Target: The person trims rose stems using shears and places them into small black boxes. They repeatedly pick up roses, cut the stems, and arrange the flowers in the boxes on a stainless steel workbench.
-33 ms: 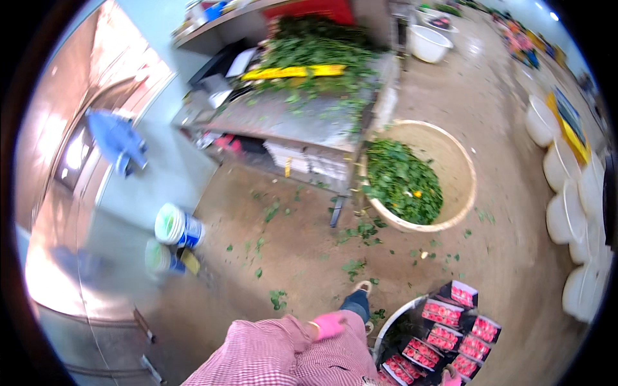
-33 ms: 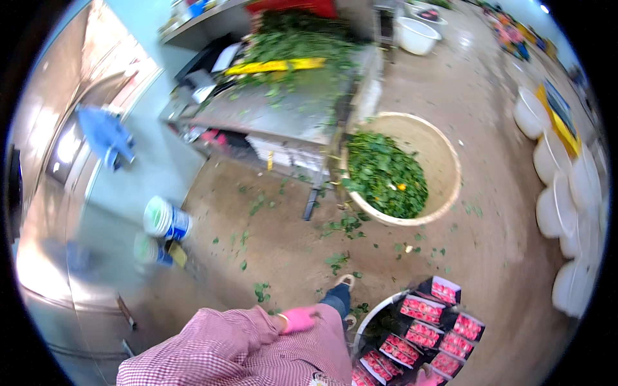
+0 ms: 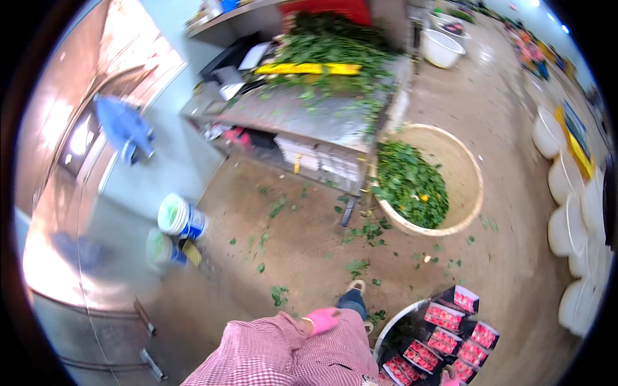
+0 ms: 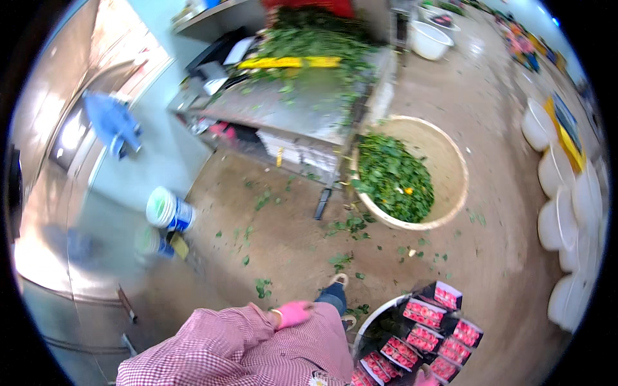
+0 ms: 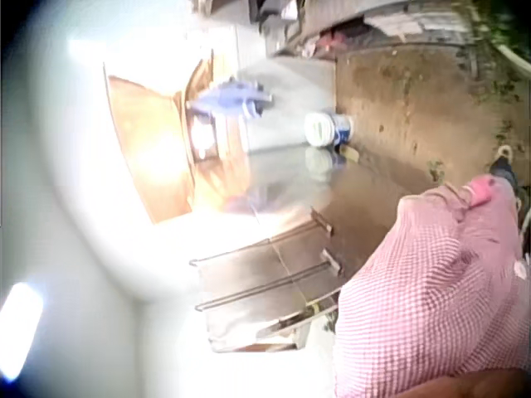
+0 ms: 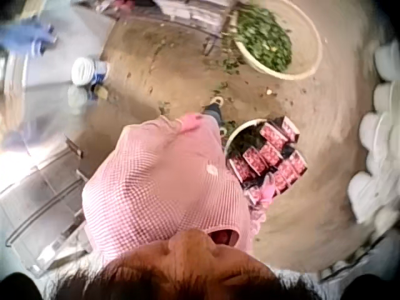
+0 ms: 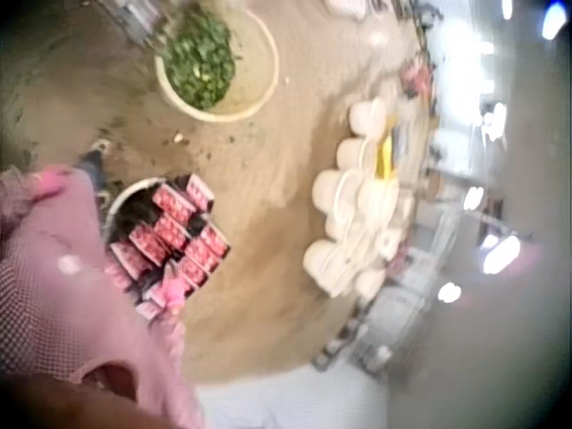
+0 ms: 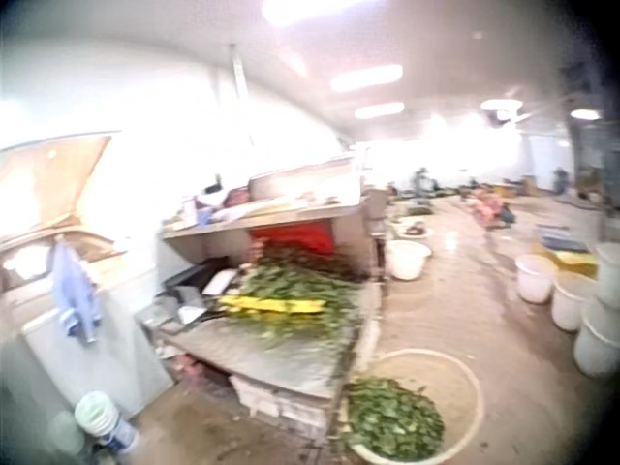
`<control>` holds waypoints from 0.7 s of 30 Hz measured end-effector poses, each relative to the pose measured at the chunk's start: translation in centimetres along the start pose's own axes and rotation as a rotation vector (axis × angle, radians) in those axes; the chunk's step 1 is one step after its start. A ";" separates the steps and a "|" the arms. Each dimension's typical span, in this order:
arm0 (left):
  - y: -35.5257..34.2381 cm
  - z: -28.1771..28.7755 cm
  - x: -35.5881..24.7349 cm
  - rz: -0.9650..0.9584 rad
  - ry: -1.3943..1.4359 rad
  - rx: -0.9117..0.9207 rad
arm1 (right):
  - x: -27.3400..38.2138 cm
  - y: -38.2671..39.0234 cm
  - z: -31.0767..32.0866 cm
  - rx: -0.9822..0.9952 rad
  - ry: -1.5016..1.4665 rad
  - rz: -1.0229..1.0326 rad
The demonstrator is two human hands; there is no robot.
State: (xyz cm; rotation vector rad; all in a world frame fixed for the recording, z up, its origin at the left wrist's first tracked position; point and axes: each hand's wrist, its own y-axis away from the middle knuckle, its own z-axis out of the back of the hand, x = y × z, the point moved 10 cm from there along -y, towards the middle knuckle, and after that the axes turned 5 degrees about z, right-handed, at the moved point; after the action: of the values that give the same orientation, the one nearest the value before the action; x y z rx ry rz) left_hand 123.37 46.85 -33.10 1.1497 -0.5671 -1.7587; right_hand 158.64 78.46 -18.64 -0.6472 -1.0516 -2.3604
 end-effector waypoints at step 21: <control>24.0 6.3 28.0 0.966 0.624 -0.937 | 45.1 -44.6 -24.4 -0.321 0.150 0.208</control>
State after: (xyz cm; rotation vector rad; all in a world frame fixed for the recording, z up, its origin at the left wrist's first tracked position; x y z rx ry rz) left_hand 124.92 10.43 -24.65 0.5112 0.1256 -0.5936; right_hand 91.92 75.86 -31.10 -0.6443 -0.5181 -2.3680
